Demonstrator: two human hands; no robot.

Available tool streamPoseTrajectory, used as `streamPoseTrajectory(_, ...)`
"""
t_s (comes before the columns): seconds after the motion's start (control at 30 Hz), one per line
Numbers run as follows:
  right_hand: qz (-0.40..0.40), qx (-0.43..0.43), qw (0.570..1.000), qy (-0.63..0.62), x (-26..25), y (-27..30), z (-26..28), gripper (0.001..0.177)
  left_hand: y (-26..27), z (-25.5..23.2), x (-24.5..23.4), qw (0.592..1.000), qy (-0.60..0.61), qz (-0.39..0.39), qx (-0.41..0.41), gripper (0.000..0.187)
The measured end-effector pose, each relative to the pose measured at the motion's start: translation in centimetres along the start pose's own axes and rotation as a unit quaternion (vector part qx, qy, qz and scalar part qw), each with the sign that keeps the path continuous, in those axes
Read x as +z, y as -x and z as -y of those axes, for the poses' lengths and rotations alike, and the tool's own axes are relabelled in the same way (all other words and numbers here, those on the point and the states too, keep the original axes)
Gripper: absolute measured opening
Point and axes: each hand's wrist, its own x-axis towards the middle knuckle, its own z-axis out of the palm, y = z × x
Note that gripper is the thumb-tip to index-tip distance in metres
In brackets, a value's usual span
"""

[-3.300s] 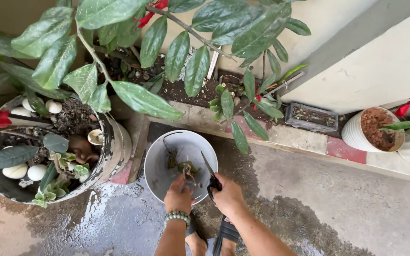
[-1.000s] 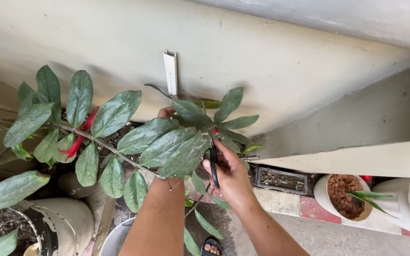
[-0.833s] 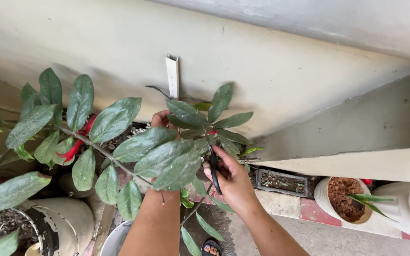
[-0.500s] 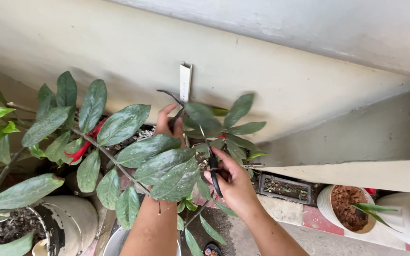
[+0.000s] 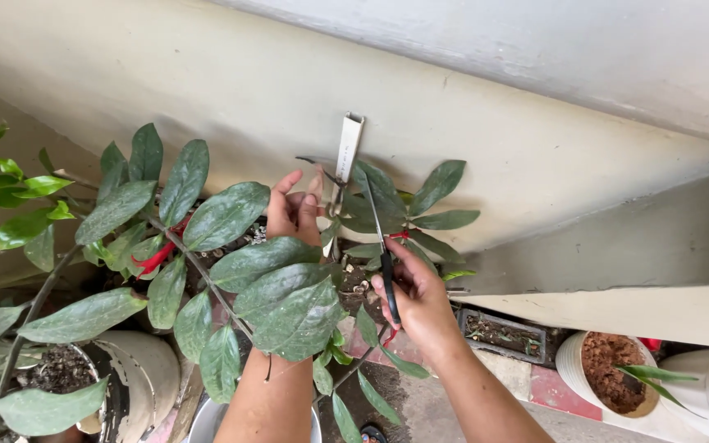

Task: Pruning yellow and dead leaves from various potted plants using scissors.

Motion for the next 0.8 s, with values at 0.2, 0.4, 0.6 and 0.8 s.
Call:
streamPoseTrajectory(0.2, 0.016, -0.014, 1.0, -0.011, -0.4, 0.6, -1.4, 0.07, 0.1, -0.6, -1.6, 0.994, -0.019, -0.058, -0.089, 0.038)
streamPoseTrajectory(0.4, 0.05, 0.052, 0.984, 0.165, 0.1, 2.2, -1.7, 0.07, 2.6, 9.7, -3.2, 0.987, 0.046, -0.065, -0.14, 0.035)
streamPoseTrajectory(0.6, 0.035, 0.105, 0.986, 0.125, -1.9, 1.8, -3.9, 0.07, 3.7, -2.2, -2.2, 0.954, -0.283, 0.075, -0.058, 0.048)
streamPoseTrajectory(0.8, 0.011, 0.147, 0.981, 0.128, -3.2, 1.3, -3.3, 0.068, 2.9, 5.2, -0.9, 0.965, -0.244, 0.077, 0.058, 0.042)
